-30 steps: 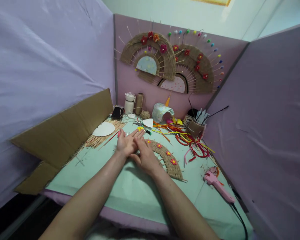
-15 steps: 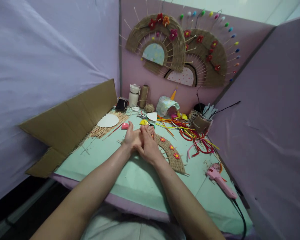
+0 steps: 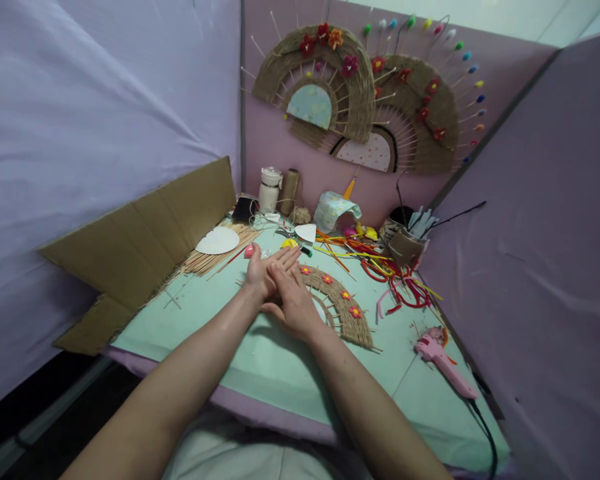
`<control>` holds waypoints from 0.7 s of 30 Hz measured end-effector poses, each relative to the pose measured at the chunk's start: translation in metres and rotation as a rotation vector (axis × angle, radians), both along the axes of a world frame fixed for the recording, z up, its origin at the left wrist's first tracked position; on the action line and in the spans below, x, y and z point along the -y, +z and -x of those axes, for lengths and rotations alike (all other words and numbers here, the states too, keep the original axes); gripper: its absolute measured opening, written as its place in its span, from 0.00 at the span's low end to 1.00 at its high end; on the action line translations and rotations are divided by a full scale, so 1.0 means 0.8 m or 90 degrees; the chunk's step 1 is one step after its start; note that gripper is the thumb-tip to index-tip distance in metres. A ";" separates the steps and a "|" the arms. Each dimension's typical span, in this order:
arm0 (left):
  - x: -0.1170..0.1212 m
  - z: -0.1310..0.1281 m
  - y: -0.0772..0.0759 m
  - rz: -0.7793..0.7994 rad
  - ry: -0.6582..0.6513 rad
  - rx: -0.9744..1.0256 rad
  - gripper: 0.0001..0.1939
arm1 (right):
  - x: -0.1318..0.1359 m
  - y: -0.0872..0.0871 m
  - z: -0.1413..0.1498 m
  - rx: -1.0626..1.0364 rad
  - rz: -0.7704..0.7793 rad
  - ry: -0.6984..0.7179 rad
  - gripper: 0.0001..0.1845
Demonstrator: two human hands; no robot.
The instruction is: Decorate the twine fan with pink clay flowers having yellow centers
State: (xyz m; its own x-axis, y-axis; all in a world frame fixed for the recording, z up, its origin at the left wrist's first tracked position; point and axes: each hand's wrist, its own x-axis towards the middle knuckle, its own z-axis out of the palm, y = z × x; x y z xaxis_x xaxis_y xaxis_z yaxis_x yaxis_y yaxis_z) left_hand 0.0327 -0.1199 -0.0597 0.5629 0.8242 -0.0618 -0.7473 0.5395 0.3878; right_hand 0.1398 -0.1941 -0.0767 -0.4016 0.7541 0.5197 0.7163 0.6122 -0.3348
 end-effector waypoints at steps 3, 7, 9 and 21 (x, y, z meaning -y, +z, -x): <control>0.001 0.001 0.003 -0.009 -0.008 0.017 0.48 | -0.001 0.002 -0.003 -0.020 0.015 -0.081 0.42; 0.005 -0.003 0.005 -0.001 -0.049 0.002 0.46 | -0.002 0.003 -0.004 -0.006 0.006 -0.062 0.41; 0.004 -0.002 0.005 0.006 -0.015 -0.006 0.45 | -0.002 0.003 -0.003 0.006 -0.003 -0.013 0.40; 0.007 -0.006 0.004 0.040 0.013 -0.008 0.43 | -0.001 0.005 -0.007 -0.017 0.038 -0.036 0.38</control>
